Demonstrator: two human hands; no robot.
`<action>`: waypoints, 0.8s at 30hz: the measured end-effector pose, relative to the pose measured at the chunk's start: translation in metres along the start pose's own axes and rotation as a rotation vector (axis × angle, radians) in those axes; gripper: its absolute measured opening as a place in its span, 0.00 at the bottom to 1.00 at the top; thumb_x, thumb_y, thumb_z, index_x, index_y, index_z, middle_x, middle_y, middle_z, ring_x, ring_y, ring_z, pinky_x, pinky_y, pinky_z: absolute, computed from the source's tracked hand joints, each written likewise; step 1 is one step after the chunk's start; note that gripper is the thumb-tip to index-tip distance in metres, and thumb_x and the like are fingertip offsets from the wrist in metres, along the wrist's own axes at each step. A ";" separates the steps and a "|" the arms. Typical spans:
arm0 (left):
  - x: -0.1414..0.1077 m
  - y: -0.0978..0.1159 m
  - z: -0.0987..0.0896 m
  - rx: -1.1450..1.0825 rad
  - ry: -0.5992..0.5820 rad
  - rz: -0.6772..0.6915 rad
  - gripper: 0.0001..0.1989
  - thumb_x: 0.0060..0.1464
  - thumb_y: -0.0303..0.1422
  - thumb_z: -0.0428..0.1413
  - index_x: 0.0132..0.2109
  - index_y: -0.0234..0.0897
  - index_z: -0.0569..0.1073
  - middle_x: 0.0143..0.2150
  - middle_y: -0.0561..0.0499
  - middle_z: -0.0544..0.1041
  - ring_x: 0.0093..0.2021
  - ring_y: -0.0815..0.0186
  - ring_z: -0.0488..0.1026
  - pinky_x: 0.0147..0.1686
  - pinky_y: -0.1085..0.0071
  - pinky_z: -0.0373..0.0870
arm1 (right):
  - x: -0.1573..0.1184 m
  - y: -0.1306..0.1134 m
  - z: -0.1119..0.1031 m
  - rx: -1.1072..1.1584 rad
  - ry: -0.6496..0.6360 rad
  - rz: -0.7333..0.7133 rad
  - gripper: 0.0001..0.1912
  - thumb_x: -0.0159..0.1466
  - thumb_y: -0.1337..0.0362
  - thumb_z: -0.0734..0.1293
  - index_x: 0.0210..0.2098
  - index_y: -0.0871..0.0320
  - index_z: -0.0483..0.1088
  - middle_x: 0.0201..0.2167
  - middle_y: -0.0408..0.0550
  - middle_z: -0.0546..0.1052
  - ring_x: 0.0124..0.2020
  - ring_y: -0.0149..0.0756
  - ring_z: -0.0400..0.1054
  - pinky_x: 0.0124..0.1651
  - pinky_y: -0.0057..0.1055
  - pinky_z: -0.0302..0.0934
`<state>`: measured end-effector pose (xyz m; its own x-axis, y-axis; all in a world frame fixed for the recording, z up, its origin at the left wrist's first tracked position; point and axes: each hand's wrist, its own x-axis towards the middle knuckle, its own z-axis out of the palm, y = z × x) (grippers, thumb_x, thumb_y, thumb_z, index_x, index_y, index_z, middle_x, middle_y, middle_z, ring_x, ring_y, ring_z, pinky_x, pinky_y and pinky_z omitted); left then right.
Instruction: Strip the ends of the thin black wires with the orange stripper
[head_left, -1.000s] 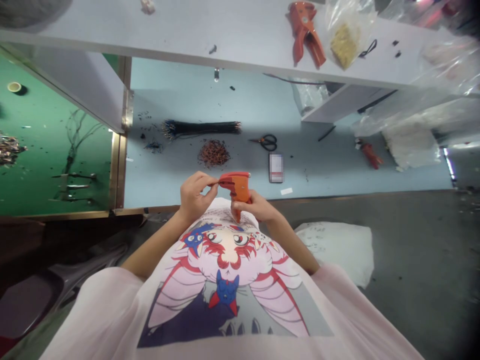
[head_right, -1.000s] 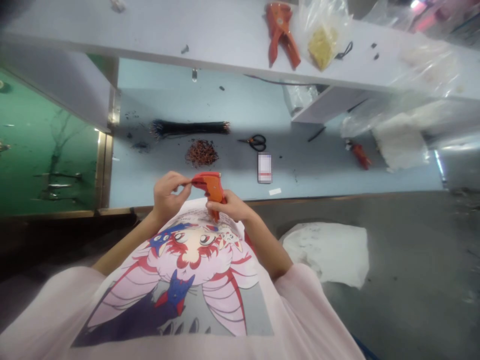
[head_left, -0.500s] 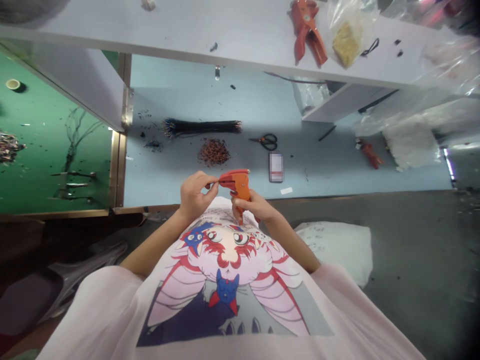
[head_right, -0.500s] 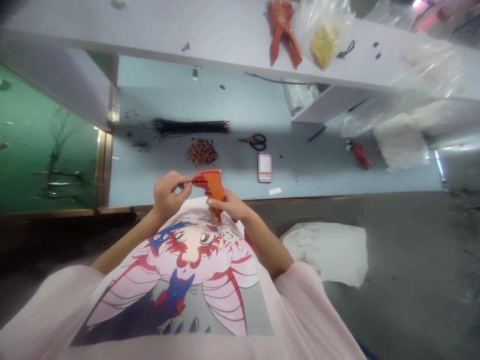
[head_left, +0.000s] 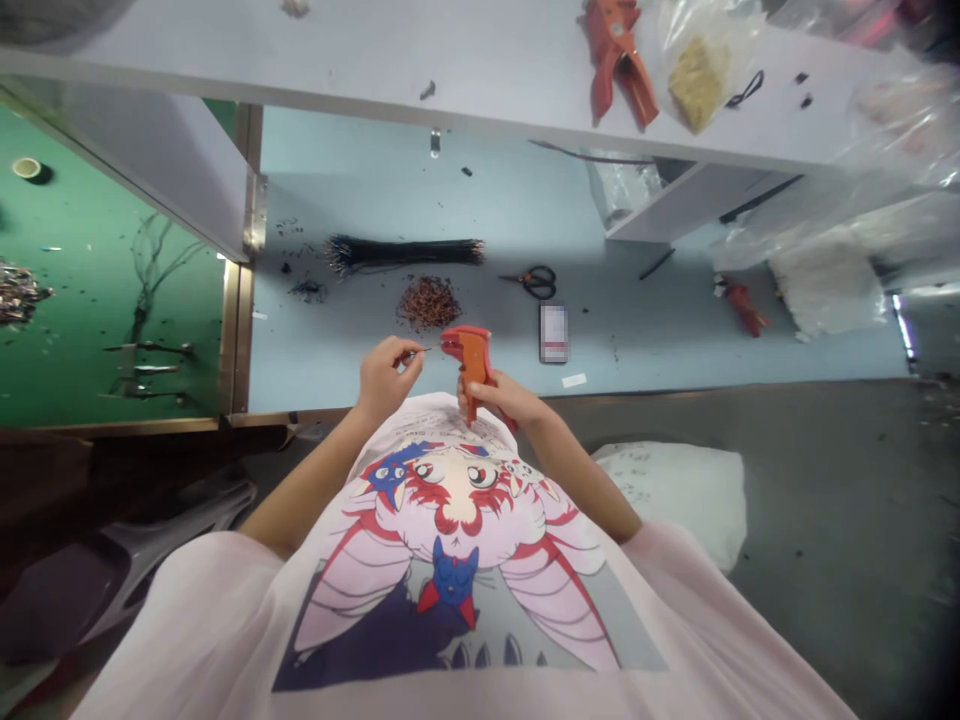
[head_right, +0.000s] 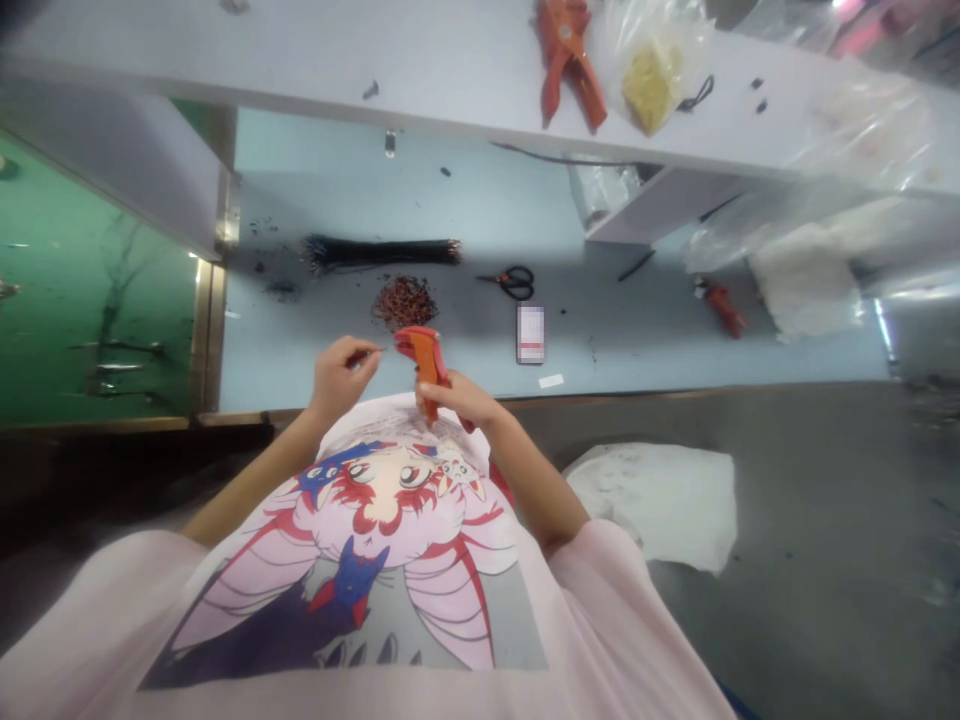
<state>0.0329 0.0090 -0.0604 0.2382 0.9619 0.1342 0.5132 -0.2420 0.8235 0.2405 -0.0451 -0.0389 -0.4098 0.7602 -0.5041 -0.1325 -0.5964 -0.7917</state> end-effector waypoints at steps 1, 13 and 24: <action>0.001 -0.012 0.004 0.028 -0.023 -0.060 0.06 0.54 0.33 0.53 0.35 0.37 0.74 0.30 0.52 0.73 0.29 0.70 0.66 0.32 0.74 0.62 | 0.004 0.001 -0.005 0.009 0.065 0.010 0.19 0.52 0.51 0.72 0.32 0.60 0.67 0.26 0.46 0.72 0.25 0.31 0.69 0.29 0.29 0.66; 0.009 -0.101 0.089 0.035 -0.691 -0.580 0.04 0.52 0.29 0.58 0.32 0.32 0.74 0.32 0.50 0.76 0.35 0.66 0.73 0.38 0.70 0.68 | 0.013 0.036 -0.032 0.089 0.446 0.189 0.19 0.49 0.57 0.72 0.33 0.58 0.63 0.24 0.40 0.70 0.22 0.29 0.67 0.27 0.29 0.65; 0.066 -0.088 0.114 -0.153 -0.362 -0.617 0.06 0.54 0.30 0.51 0.36 0.34 0.71 0.34 0.47 0.76 0.33 0.69 0.72 0.34 0.73 0.68 | 0.000 0.050 -0.033 -0.022 0.542 0.043 0.24 0.45 0.67 0.69 0.42 0.57 0.63 0.33 0.42 0.71 0.30 0.31 0.68 0.34 0.29 0.65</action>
<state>0.0976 0.0790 -0.1866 0.2141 0.8084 -0.5483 0.5278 0.3766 0.7613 0.2642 -0.0668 -0.0900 0.1103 0.7624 -0.6376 -0.1046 -0.6291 -0.7703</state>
